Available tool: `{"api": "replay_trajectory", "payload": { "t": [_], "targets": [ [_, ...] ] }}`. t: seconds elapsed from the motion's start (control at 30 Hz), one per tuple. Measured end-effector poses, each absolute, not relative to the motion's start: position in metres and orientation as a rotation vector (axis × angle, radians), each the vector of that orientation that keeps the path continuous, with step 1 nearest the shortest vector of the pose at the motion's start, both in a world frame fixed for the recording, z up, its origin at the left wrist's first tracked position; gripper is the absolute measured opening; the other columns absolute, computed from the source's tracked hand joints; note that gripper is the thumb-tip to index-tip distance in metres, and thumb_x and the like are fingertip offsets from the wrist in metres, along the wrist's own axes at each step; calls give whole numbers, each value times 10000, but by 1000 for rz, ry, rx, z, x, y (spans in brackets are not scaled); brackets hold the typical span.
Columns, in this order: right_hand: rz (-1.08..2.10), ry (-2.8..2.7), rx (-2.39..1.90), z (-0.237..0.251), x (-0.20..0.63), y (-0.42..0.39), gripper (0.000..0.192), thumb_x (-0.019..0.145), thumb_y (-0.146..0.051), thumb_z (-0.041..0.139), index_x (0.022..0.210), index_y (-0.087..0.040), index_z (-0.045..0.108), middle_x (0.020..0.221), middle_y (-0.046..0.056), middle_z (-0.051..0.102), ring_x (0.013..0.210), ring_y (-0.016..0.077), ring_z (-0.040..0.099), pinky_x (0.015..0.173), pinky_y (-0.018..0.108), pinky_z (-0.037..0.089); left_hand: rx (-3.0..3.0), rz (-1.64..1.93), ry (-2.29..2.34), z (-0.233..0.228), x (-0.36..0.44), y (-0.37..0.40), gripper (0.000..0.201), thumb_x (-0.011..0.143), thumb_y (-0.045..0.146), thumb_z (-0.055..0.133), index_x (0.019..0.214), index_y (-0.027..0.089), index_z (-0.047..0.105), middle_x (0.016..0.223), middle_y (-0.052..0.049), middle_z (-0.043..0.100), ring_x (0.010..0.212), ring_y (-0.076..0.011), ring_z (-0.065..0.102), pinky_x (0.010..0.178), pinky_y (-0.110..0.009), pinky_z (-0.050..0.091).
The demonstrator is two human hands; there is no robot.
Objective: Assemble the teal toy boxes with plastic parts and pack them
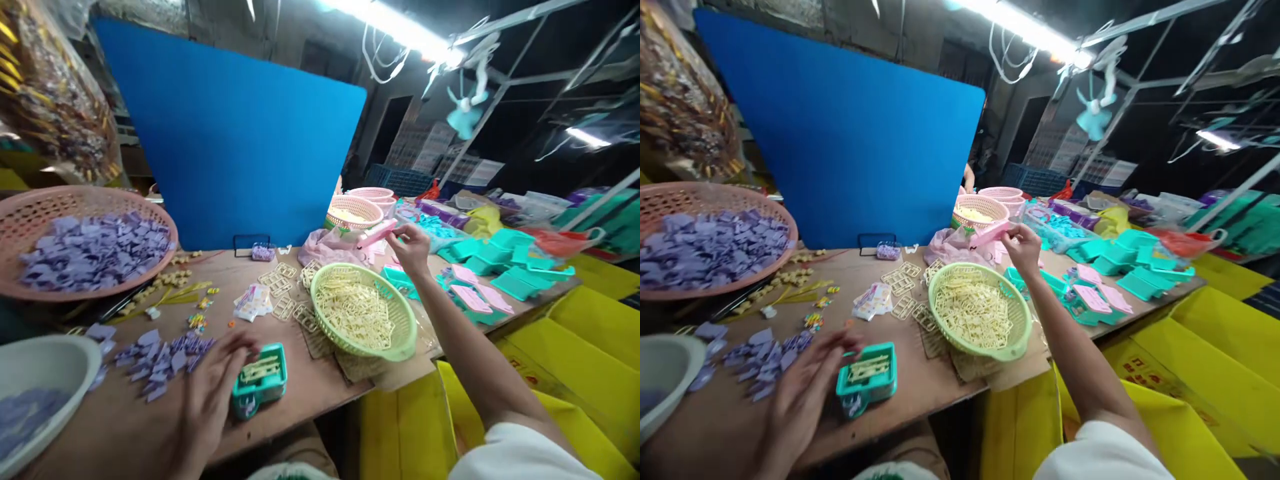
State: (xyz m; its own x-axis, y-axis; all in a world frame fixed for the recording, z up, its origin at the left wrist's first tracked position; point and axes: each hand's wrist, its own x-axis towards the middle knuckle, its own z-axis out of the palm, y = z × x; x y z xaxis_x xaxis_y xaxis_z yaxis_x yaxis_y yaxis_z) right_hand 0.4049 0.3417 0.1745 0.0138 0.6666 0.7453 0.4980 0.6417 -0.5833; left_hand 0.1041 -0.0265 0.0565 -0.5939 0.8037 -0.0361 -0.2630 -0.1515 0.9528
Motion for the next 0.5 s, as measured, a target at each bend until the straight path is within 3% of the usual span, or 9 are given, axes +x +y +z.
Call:
{"api": "replay_trajectory", "payload": {
  "t": [0.13, 0.27, 0.33, 0.4, 0.5],
  "targets": [
    [373, -1681, -726, 123, 345, 257, 264, 795, -418, 714, 727, -240, 531, 747, -17, 615, 741, 150, 608, 735, 303, 561, 582, 1587, 798, 98, 139, 11, 637, 749, 576, 938, 1164, 131, 750, 1144, -173, 825, 1077, -319, 809, 996, -444, 666],
    [462, -1702, -582, 92, 291, 197, 159, 857, -305, 689, 758, -233, 587, 722, -20, 626, 687, 151, 597, 704, 312, 542, 411, 1559, 671, 95, 127, 29, 404, 939, 480, 787, 1099, 114, 731, 1114, -185, 829, 1068, -280, 816, 1027, -434, 646],
    [416, -1862, -496, 90, 277, 181, 141, 881, -291, 671, 764, -233, 619, 744, 1, 668, 734, 183, 643, 767, 362, 570, 387, 1627, 749, 88, 108, 29, 253, 924, 337, 796, 1036, 117, 740, 1034, -144, 839, 989, -234, 822, 965, -367, 660],
    [413, -2059, -368, 96, 273, 170, 125, 936, -287, 636, 844, -229, 699, 902, 53, 759, 890, 231, 722, 873, 426, 598, 438, 1712, 895, 81, 86, 25, 259, 799, 197, 863, 1023, 127, 752, 977, -88, 840, 882, -191, 811, 875, -310, 666],
    [508, -2257, -228, 112, 274, 156, 268, 1045, -310, 573, 1214, -229, 765, 1308, 120, 765, 1227, 278, 723, 1049, 505, 592, 585, 1771, 1070, 75, 66, 15, 468, 661, 185, 927, 1096, 140, 761, 1003, -71, 847, 853, -195, 801, 795, -304, 668]
  ]
}}
